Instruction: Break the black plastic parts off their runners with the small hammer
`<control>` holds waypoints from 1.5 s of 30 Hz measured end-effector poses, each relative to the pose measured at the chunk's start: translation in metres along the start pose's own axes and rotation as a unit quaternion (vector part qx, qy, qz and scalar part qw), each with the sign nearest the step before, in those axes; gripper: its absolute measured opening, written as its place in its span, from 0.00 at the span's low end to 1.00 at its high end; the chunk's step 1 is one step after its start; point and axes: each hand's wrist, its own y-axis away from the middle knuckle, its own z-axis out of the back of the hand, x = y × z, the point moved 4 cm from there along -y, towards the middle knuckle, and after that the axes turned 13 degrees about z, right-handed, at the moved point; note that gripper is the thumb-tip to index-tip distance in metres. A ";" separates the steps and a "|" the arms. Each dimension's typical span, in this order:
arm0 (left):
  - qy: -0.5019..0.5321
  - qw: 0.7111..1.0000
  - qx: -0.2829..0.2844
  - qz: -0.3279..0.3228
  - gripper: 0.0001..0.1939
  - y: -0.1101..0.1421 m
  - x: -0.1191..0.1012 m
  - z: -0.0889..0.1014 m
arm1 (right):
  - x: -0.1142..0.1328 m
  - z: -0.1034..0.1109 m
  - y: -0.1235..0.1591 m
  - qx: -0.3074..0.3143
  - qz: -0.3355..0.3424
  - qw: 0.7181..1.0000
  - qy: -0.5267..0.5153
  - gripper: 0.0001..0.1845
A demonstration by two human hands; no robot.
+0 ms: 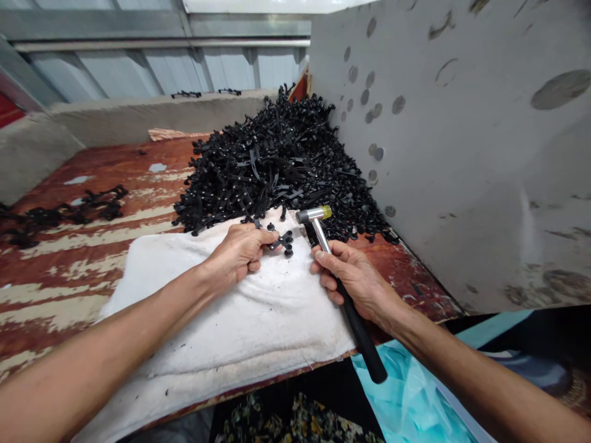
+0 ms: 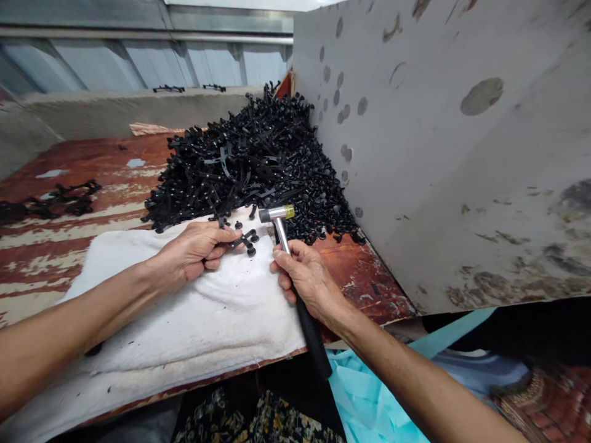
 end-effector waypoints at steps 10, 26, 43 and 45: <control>-0.093 0.994 -0.051 -0.002 0.17 0.005 -0.014 -0.001 | 0.024 0.009 0.002 0.049 0.140 0.964 0.222 0.21; -0.095 0.993 -0.069 -0.002 0.18 -0.001 -0.020 -0.001 | 0.051 0.000 0.003 0.122 0.354 0.782 0.498 0.30; -0.087 0.996 -0.020 -0.001 0.16 -0.003 -0.011 0.002 | 0.049 -0.003 0.005 0.116 0.360 0.783 0.494 0.30; -0.090 0.996 -0.010 0.000 0.15 -0.004 -0.010 0.002 | 0.047 0.000 0.005 0.084 0.365 0.783 0.496 0.30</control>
